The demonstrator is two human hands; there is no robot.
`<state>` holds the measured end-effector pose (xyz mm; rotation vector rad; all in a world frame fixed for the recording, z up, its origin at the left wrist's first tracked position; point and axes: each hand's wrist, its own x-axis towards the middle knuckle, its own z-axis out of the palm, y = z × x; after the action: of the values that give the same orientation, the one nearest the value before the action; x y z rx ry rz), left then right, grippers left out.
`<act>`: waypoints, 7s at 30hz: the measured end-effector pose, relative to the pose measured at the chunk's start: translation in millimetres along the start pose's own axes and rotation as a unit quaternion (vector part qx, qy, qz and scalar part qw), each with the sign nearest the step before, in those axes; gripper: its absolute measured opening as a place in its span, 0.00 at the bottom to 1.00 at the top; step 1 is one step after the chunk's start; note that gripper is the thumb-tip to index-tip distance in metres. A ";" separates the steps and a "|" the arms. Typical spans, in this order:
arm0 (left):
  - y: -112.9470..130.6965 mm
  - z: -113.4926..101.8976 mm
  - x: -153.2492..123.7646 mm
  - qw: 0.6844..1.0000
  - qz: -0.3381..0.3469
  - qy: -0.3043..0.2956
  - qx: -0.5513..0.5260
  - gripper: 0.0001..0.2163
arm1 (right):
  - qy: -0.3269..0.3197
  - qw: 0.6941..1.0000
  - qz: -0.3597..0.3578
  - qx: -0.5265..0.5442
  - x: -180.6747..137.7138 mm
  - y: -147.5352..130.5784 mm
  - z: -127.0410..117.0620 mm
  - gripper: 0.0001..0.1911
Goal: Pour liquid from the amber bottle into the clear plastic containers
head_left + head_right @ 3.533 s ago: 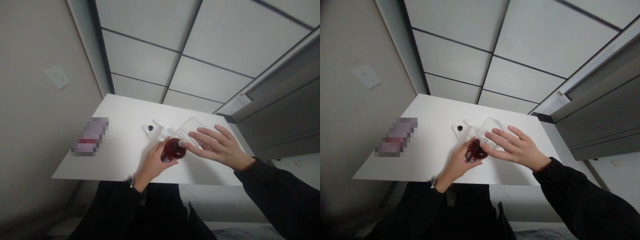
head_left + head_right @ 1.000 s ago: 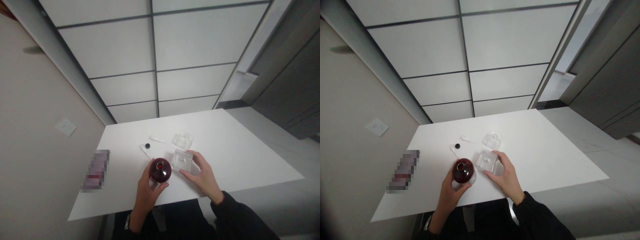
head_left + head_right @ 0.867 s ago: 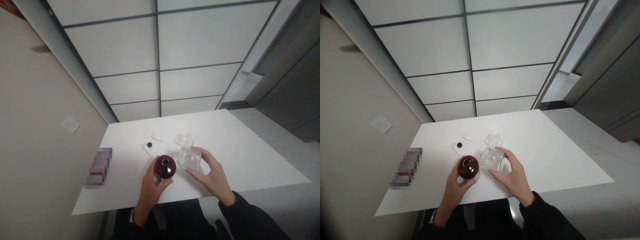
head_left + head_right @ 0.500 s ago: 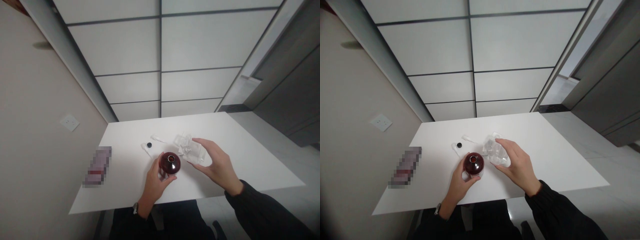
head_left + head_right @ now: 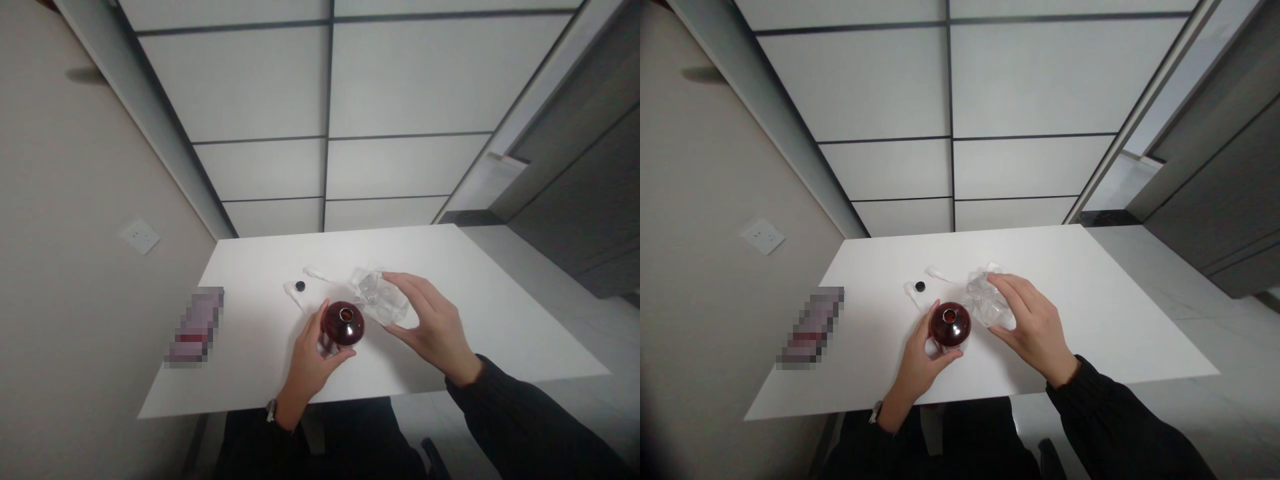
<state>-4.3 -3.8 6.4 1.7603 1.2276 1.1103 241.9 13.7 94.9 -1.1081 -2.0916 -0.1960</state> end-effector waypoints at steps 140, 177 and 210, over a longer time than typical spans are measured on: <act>9.5 13.6 11.3 0.999 0.015 0.029 0.004 0.44 | 0.087 0.972 -0.184 -0.120 10.4 12.6 2.8 0.36; 7.1 14.9 13.1 0.999 0.022 0.022 -0.020 0.43 | 0.078 0.968 -0.206 -0.123 13.2 13.0 0.3 0.33; 6.1 14.6 12.2 0.999 0.033 0.027 -0.012 0.42 | 0.094 0.962 -0.215 -0.137 19.8 10.5 -1.7 0.26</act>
<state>13.4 4.9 9.3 1.7738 1.1905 1.2144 244.1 32.1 107.4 -0.7348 -2.1472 -0.7898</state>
